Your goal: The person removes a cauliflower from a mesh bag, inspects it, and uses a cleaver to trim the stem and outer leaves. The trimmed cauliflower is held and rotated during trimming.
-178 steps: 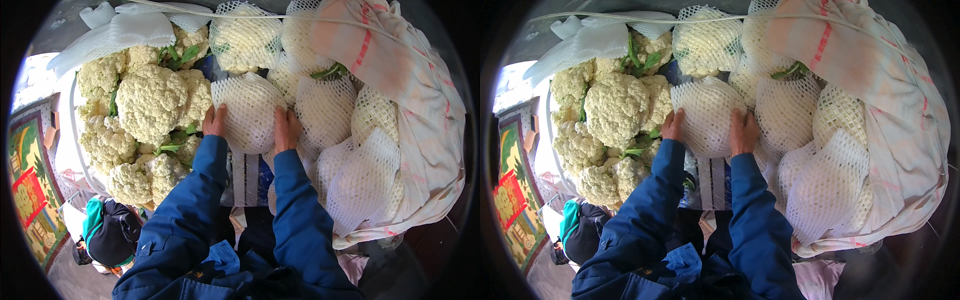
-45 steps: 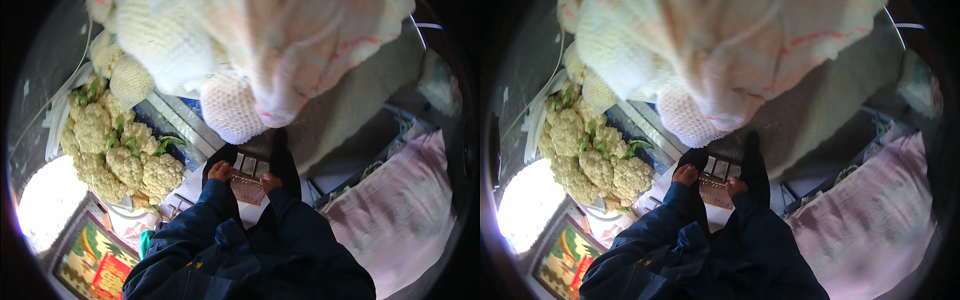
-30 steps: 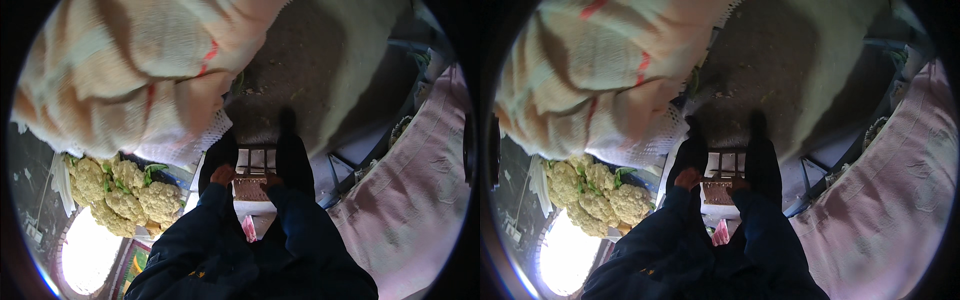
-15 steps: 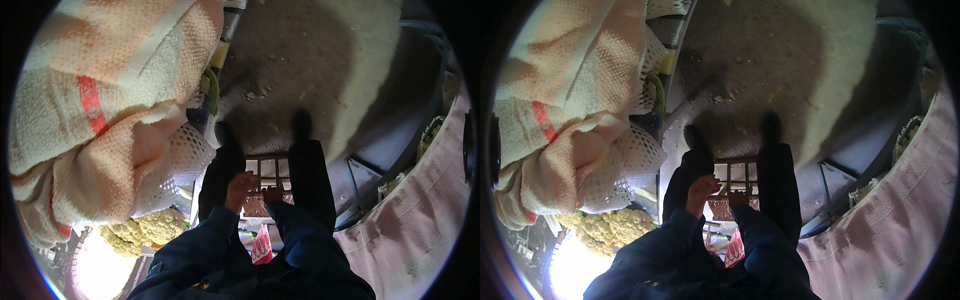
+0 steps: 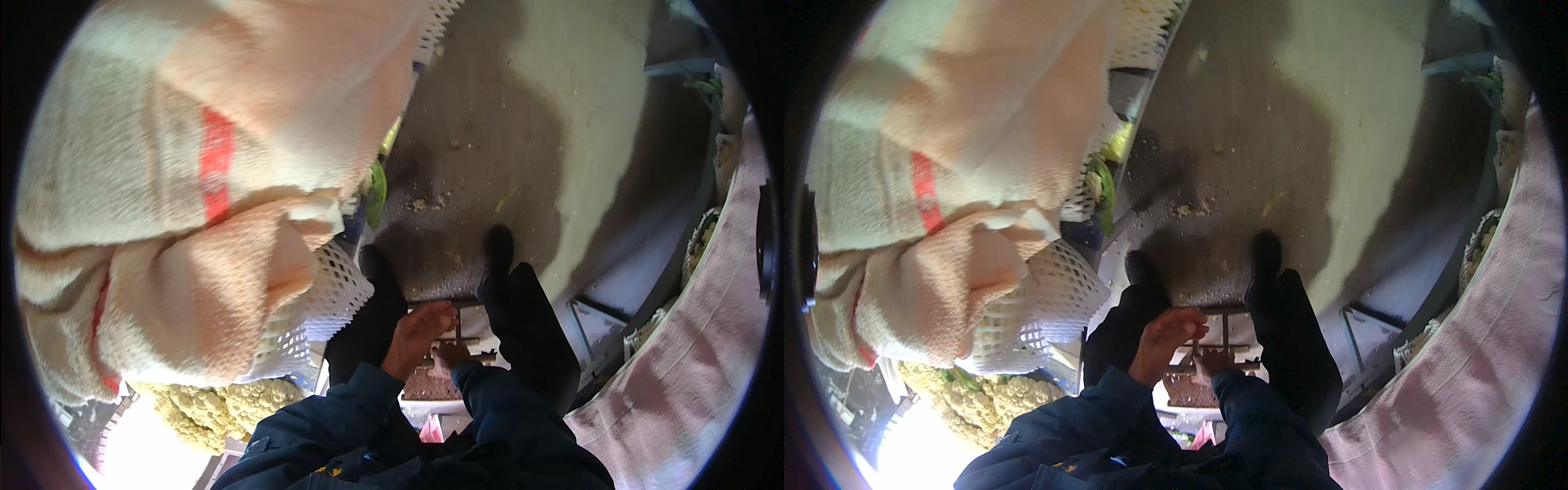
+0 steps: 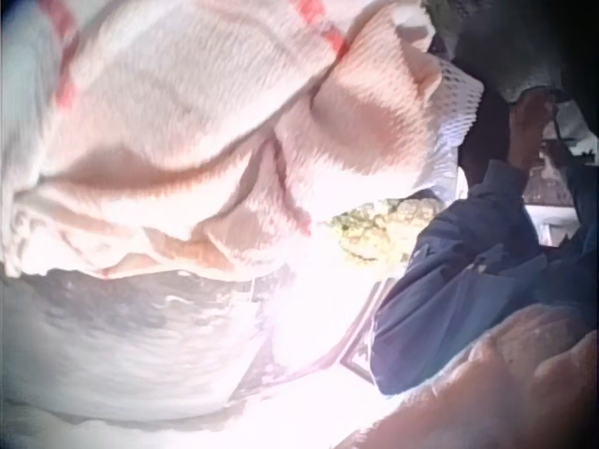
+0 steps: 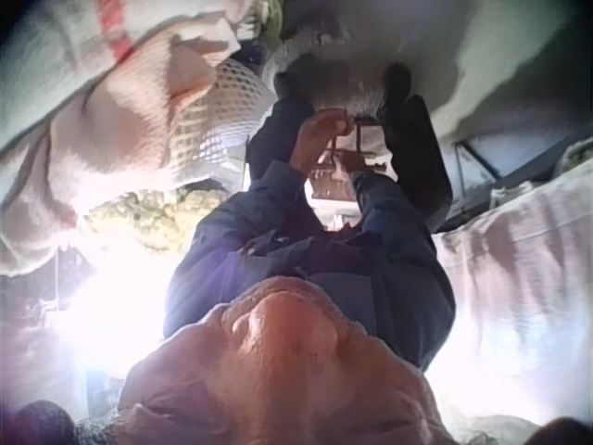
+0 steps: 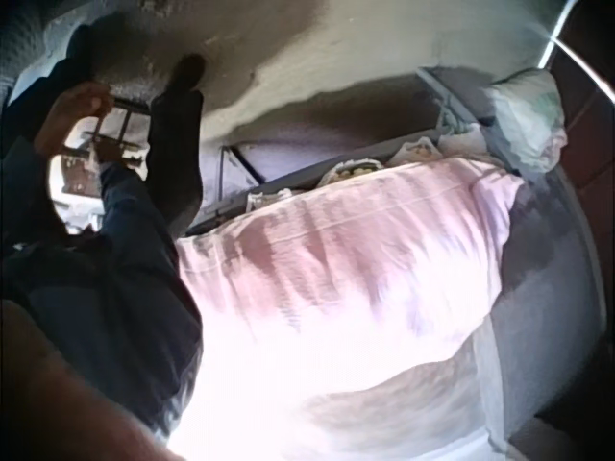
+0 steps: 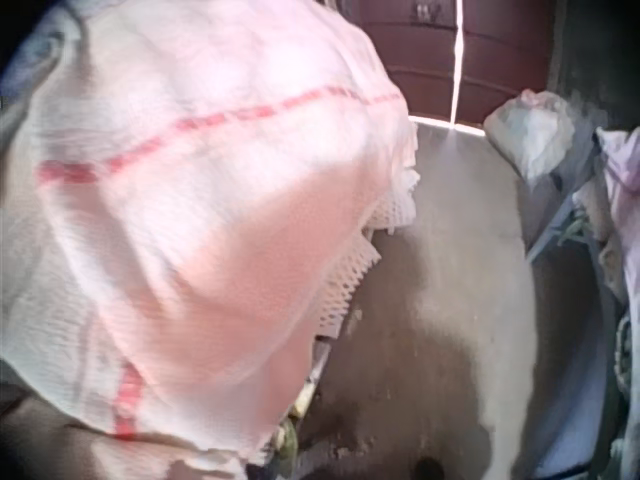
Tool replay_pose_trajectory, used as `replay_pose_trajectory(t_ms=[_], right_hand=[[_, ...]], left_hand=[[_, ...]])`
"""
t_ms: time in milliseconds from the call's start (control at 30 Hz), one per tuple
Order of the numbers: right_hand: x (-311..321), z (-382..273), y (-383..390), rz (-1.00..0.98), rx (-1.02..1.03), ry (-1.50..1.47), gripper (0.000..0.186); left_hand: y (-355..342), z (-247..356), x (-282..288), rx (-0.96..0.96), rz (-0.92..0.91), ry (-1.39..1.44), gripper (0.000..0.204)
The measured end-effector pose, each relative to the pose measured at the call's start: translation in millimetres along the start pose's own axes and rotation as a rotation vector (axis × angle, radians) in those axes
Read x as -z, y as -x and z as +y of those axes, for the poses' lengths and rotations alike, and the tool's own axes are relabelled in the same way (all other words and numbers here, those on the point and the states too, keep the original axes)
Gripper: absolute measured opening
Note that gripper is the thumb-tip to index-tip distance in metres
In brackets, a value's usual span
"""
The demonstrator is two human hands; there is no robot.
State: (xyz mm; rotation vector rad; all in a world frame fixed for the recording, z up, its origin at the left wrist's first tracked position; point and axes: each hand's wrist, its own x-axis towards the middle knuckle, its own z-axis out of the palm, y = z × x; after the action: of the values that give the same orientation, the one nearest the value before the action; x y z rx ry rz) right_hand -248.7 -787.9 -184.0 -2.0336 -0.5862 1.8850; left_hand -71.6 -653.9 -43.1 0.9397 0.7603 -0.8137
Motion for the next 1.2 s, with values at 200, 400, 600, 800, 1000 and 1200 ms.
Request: replay_pose_trajectory(t_ms=[200, 400, 600, 800, 1000, 1200], right_hand=[[1.6, 8.4, -9.2, -0.011, 0.117, 0.039, 0.067], [43.6, -19.3, 17.8, -0.122, 0.182, -0.039, 0.066], [54.9, -27.8, 6.0, -0.030, 0.233, 0.080, 0.059], [63.1, -47.3, -2.7, 0.244, 0.308, 0.183, 0.052], [70.8, -72.0, -3.7, 0.446, 0.410, 0.224, 0.046], [73.2, -86.4, -4.1, 0.573, 0.490, 0.250, 0.040]], left_hand=[[-16.7, 17.8, -4.7, -0.137, -0.151, -0.007, 0.034], [-30.8, 10.9, -3.5, -0.360, -0.360, -0.108, 0.037], [-37.4, -3.4, -7.7, -0.520, -0.484, -0.057, 0.044], [-13.9, -4.3, -2.9, -0.732, -0.464, -0.097, 0.048], [19.1, 3.9, 22.6, -0.880, -0.335, 0.130, 0.043], [67.9, -7.6, 46.4, -0.884, -0.333, 0.293, 0.041]])
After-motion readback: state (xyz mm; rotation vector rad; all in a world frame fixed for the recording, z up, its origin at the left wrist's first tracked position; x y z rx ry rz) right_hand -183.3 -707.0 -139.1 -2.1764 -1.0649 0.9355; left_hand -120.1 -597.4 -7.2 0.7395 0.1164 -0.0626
